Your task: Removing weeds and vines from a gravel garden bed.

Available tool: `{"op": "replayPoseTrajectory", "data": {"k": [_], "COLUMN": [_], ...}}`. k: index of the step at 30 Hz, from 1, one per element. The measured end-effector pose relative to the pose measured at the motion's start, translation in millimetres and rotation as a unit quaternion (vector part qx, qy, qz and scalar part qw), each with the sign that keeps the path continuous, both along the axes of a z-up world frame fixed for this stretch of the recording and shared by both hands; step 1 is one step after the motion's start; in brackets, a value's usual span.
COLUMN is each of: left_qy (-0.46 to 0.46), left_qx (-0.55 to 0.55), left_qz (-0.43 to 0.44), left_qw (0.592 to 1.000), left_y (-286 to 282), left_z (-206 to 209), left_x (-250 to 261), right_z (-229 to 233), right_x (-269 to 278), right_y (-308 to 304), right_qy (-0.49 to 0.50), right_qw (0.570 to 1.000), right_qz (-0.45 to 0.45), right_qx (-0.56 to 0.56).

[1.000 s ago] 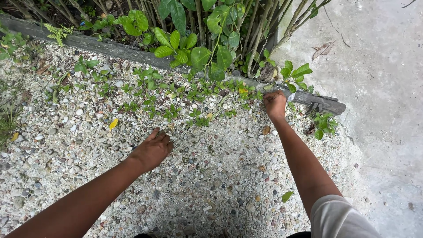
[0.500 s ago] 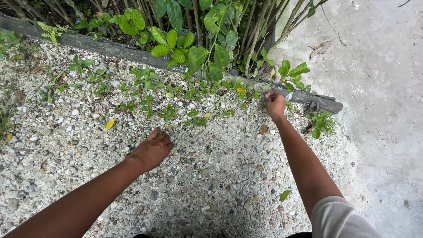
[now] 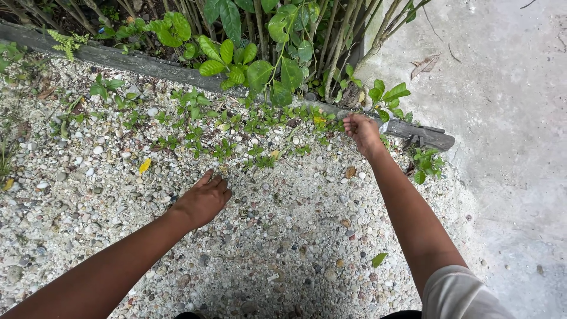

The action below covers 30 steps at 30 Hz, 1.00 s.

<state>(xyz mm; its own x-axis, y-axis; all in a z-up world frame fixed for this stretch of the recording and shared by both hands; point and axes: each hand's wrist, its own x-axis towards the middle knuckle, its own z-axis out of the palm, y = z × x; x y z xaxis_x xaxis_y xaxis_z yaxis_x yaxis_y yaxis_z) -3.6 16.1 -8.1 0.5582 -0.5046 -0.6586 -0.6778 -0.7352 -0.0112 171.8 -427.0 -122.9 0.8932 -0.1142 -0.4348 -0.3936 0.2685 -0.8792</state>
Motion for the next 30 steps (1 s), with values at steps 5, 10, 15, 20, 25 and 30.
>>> {"op": "replayPoseTrajectory", "data": {"k": [5,10,15,20,25,30], "left_qy": [0.005,0.004,-0.014,-0.013,0.003,-0.013], "left_qx": [-0.005,0.021,0.004,0.012,0.0,-0.004], "left_qz": [0.014,-0.005,-0.018,-0.015,0.008,-0.011], "left_qw": [1.0,1.0,1.0,1.0,1.0,1.0], "left_y": [0,2,11,3,2,-1], "left_z": [4,14,-4,12,-2,3], "left_x": [-2,-5,-8,-7,-6,-6], "right_z": [-20,-65,-36,-55,-80,-53], "right_x": [-2,9,-8,-4,3,-2], "right_y": [19,17,20,-12,-51,-51], "right_qy": [0.001,0.048,0.056,0.045,0.022,0.044], "right_qw": [0.96,0.981,0.939,0.974,0.98,0.977], "right_qz": [0.034,-0.041,0.078,0.07,0.083,0.104], "right_qx": [-0.277,-0.183,-0.329,-0.209,-0.182,-0.179]}}
